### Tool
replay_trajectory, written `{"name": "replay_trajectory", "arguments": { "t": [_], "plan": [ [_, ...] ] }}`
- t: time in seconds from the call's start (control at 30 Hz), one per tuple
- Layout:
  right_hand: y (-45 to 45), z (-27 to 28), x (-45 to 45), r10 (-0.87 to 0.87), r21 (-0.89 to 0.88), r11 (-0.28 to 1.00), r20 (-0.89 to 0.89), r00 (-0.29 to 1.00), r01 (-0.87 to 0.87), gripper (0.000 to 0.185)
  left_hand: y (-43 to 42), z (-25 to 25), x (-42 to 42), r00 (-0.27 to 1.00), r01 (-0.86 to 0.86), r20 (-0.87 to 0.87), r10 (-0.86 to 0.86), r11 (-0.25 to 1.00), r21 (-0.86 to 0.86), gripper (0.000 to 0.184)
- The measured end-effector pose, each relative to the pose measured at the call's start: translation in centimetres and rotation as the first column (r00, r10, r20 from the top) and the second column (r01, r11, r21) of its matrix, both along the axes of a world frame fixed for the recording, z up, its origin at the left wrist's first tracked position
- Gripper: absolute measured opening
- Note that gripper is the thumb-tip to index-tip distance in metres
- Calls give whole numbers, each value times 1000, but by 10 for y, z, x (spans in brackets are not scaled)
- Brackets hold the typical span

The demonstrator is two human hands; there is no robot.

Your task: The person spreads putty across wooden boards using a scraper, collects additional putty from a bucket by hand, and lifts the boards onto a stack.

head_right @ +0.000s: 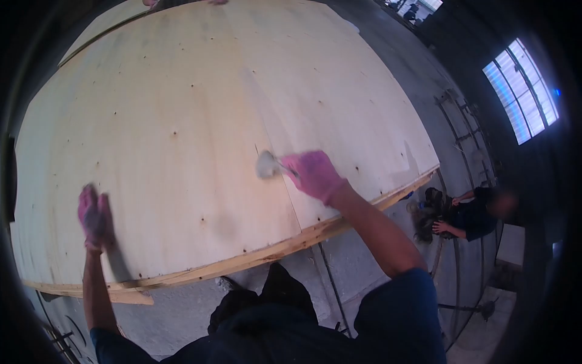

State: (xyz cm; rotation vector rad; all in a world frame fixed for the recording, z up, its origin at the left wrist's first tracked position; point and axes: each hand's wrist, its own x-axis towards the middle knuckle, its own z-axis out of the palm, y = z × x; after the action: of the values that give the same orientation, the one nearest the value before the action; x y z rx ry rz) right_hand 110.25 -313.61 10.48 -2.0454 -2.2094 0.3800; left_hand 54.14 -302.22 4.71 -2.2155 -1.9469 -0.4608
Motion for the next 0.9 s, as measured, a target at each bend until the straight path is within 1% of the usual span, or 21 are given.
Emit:
{"name": "replay_trajectory", "arguments": {
  "t": [0.03,0.07,0.1,0.17,0.23,0.27,0.33,0.43,0.5,0.57,0.6,0.67,0.7,0.73,0.77,0.8,0.83,0.87,0.9],
  "plan": [
    [-20,-5,6,11,41,999,-58,998,-8,31,-3,-10,-48,996,-85,-7,85,996,20,53],
    [-31,-9,7,28,86,996,-116,993,-18,31,-15,-19,-88,973,-228,27,228,973,21,53],
    [-21,-7,7,-46,89,995,-23,999,48,32,-34,-19,-116,966,-256,-32,258,966,41,54],
    [18,-2,13,-196,106,978,153,969,181,33,-53,-28,-149,928,-351,-128,350,936,23,57],
    [41,-4,11,-113,210,974,125,986,85,37,-55,-20,-141,918,-386,-107,381,922,-25,58],
    [29,-9,3,-101,185,979,104,989,81,36,-56,-17,-140,917,-390,-109,383,919,-57,59],
    [2,0,-9,-92,158,984,77,993,79,35,-53,-24,-148,924,-369,-120,363,929,-32,60],
    [-59,32,-23,-76,-171,983,-15,997,72,27,-52,-45,-173,923,-362,-144,356,932,-14,60],
    [-112,25,-33,-155,-89,986,-155,976,143,21,-42,-48,-172,909,-388,-162,385,922,16,59],
    [-137,-6,-50,-103,169,977,-176,979,133,21,-46,-38,-146,880,-437,-181,438,898,51,58],
    [-146,-16,-63,-75,288,949,-184,980,127,22,-48,-39,-140,909,-373,-173,380,925,72,57],
    [-144,-11,-113,-120,281,949,-105,987,145,23,-52,-33,-140,947,-253,-169,273,959,130,55],
    [-134,-7,-140,-122,286,948,-71,990,137,23,-53,-22,-129,978,-197,-43,202,975,99,54],
    [-123,-3,-166,-87,263,957,-149,985,125,23,-51,-25,-133,983,-152,-86,163,980,127,53],
    [-113,0,-194,-51,236,966,-233,971,107,22,-51,-37,-143,981,-74,-161,106,979,192,57],
    [-100,0,-221,-18,212,974,-306,952,86,22,-56,-27,-137,991,-54,-113,65,993,101,65],
    [-87,-3,-250,-113,94,978,-518,848,188,21,-54,-27,-148,990,13,-142,-12,1000,11,72],
    [-74,-5,-277,-222,-52,965,-681,698,256,20,-61,-11,-152,985,156,-71,-155,988,7,74],
    [-59,-5,-298,-335,-210,935,-790,514,287,20,-54,-7,-178,983,171,-71,-171,985,0,73]
  ]
}}
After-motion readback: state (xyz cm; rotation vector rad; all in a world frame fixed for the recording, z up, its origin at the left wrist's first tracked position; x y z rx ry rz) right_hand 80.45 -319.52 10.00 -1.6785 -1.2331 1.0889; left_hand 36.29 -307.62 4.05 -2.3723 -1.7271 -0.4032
